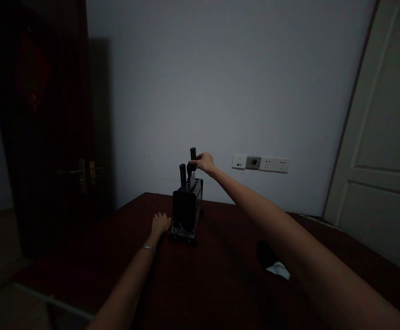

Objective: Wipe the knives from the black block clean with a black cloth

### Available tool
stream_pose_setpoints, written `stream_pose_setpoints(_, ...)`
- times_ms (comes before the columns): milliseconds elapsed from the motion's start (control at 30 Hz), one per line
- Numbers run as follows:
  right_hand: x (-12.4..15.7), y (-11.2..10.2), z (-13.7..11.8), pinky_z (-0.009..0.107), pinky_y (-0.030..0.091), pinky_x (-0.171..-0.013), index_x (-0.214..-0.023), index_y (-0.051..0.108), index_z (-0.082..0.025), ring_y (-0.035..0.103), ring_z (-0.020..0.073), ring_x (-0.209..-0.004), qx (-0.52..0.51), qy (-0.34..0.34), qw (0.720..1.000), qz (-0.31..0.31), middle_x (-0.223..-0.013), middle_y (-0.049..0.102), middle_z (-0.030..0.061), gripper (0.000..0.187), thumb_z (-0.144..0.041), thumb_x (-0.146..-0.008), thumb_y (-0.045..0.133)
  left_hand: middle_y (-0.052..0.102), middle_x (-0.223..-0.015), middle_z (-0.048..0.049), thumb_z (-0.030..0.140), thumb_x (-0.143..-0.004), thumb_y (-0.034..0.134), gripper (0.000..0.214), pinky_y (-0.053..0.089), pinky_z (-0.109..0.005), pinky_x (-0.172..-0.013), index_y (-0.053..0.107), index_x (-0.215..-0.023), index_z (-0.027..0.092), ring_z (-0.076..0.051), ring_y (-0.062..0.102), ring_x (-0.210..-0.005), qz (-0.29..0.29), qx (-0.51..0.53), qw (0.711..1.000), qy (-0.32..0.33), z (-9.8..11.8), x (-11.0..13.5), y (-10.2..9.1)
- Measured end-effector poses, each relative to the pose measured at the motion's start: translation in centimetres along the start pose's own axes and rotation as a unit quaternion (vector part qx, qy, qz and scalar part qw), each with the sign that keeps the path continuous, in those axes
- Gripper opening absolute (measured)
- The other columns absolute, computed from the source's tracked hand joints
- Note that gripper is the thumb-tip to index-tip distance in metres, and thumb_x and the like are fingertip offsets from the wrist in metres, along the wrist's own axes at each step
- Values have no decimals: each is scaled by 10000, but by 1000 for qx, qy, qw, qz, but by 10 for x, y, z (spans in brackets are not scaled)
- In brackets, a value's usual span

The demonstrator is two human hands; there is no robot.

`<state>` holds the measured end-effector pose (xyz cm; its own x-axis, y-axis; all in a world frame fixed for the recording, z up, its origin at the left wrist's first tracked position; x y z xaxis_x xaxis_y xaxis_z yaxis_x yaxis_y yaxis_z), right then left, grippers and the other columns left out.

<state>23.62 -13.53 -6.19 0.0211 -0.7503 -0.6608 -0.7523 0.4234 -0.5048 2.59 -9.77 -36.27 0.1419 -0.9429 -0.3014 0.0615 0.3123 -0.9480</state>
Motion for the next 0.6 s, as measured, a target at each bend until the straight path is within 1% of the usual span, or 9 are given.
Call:
stream_pose_setpoints(167, -15, -16, -20, 256, 493, -641, -747, 670, -95, 638, 166, -678, -20, -16, 1000, 10, -692, 677, 71, 228, -299, -648, 697, 507, -1171, -218, 328, -872, 286, 439, 324, -393, -892, 547, -1093, 53, -312, 449, -1104, -4, 4, 1000, 1, 1, 2, -4)
stream_pose_setpoints(367, -35, -36, -45, 317, 527, -683, -731, 642, -78, 638, 198, -743, -46, -34, 998, 23, -739, 659, 94, 229, -263, -623, 725, 506, -1173, -216, 321, -869, 292, 431, 330, -396, -892, 552, -1088, 56, -311, 454, -1102, -8, 7, 1000, -3, 2, 2, -7)
stream_pose_setpoints(500, -44, -56, -63, 367, 539, -699, -727, 608, -66, 636, 212, -754, -89, -52, 994, 32, -753, 642, 106, 234, -244, -628, 724, 510, -1179, -201, 337, -865, 293, 438, 341, -392, -883, 551, -1092, 66, -310, 452, -1101, -10, 10, 1000, -4, 1, 2, -7)
stream_pose_setpoints(600, -49, -75, -74, 397, 549, -674, -727, 584, -48, 640, 211, -713, -122, -51, 990, 37, -704, 623, 93, 216, -203, -647, 711, 507, -1187, -199, 348, -861, 293, 447, 337, -396, -887, 548, -1097, 67, -314, 445, -1108, -11, 13, 1000, -4, 1, 2, -6)
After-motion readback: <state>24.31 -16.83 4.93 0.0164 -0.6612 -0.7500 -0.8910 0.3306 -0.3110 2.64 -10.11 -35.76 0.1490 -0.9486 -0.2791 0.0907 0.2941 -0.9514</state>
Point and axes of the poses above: each hand's wrist, its own x-axis away from the middle knuckle, its own y-axis out of the palm, z = x × y, the point moved 7 cm from there along -x, towards the middle knuckle
